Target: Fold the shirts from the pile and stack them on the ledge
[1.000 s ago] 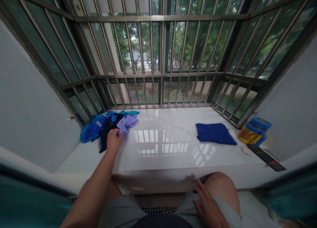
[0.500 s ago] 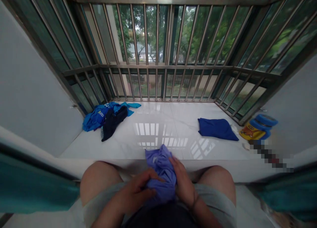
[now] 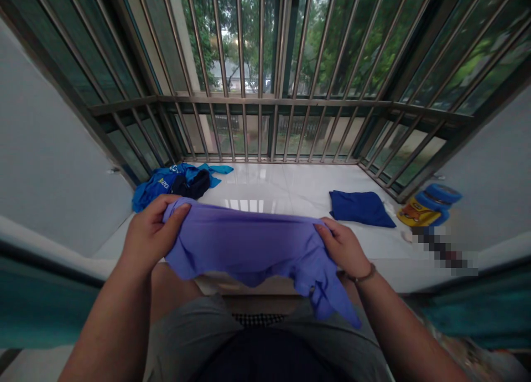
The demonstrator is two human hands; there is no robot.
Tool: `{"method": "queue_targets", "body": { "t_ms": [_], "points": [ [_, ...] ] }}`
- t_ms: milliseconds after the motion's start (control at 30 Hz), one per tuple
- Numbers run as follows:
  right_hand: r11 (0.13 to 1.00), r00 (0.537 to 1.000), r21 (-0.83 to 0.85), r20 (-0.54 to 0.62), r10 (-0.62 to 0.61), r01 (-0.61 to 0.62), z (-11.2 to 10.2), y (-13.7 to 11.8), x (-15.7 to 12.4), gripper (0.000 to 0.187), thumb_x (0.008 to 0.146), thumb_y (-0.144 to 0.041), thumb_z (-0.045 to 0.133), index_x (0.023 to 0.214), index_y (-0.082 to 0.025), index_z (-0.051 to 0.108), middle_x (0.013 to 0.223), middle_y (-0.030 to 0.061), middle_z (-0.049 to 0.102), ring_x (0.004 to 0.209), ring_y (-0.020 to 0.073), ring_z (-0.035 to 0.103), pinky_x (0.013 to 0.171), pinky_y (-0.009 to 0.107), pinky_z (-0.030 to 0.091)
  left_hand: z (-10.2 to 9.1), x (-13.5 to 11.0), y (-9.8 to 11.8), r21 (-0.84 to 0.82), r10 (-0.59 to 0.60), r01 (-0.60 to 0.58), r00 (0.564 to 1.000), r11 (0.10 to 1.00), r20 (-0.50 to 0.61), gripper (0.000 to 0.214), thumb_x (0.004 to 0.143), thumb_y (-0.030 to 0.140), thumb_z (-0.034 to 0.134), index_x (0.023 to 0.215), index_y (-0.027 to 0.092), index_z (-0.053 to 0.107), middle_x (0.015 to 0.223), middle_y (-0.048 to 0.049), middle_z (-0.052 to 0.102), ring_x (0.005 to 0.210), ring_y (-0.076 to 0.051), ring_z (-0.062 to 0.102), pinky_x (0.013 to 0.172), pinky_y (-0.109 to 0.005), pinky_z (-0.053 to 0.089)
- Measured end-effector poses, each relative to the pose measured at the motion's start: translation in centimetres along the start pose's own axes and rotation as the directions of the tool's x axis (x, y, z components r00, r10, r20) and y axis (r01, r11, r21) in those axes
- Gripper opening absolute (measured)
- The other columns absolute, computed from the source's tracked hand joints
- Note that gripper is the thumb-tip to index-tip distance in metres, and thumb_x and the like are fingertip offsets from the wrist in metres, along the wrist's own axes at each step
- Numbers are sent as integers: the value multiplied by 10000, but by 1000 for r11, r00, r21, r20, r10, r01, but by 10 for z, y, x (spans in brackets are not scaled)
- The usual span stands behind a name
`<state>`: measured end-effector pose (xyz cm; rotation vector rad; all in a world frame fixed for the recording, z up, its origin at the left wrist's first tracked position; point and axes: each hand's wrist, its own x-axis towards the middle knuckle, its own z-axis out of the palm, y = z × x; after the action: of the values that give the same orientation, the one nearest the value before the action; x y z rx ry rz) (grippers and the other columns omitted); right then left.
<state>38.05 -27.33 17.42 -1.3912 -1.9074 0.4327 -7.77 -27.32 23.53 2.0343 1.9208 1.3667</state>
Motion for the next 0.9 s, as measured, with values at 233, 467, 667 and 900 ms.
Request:
{"method": "queue_targets", "body": {
  "t_ms": [233, 467, 667, 900],
  "points": [
    [929, 960, -368, -244, -139, 41, -75, -31, 120, 725, 1143, -650, 330, 1086, -93, 790, 893, 103, 741, 923, 217, 695, 882, 342, 499, 1, 115, 37, 43, 25, -18, 986, 999, -167, 720, 1017, 679, 531, 1092, 2, 763, 911, 12, 720, 872, -138, 676, 837, -269, 474],
    [764, 786, -528, -258, -561, 371, -68, -26, 72, 384, 1146, -405, 516, 1162, -158, 810, 967, 128, 745, 945, 261, 666, 881, 387, 519, -2, 78, 0, -35, -39, 29, 951, 999, -308, 484, 964, 602, 659, 1062, 145, 788, 916, 19, 747, 825, -135, 644, 751, -238, 472],
    [831, 948, -456, 128, -292, 318, 53, 76, -23, 297, 1108, -276, 548, 1176, -245, 835, 1069, 99, 786, 978, 256, 709, 889, 391, 558, 52, -53, -91, 7, -163, 205, 758, 979, 632, 543, 919, 737, 567, 765, 232, 690, 700, 12, 681, 699, -200, 641, 668, -272, 475],
    [891, 972, -446, 234, 23, 86, 88, 103, -39, 442, 1151, -394, 417, 1045, -211, 805, 1061, 113, 781, 1040, 265, 692, 1000, 402, 517, 82, -118, -101, 90, -190, 185, 643, 979, 742, 374, 1005, 512, 542, 836, 237, 730, 834, -31, 769, 778, -226, 709, 759, -300, 515]
  ]
}}
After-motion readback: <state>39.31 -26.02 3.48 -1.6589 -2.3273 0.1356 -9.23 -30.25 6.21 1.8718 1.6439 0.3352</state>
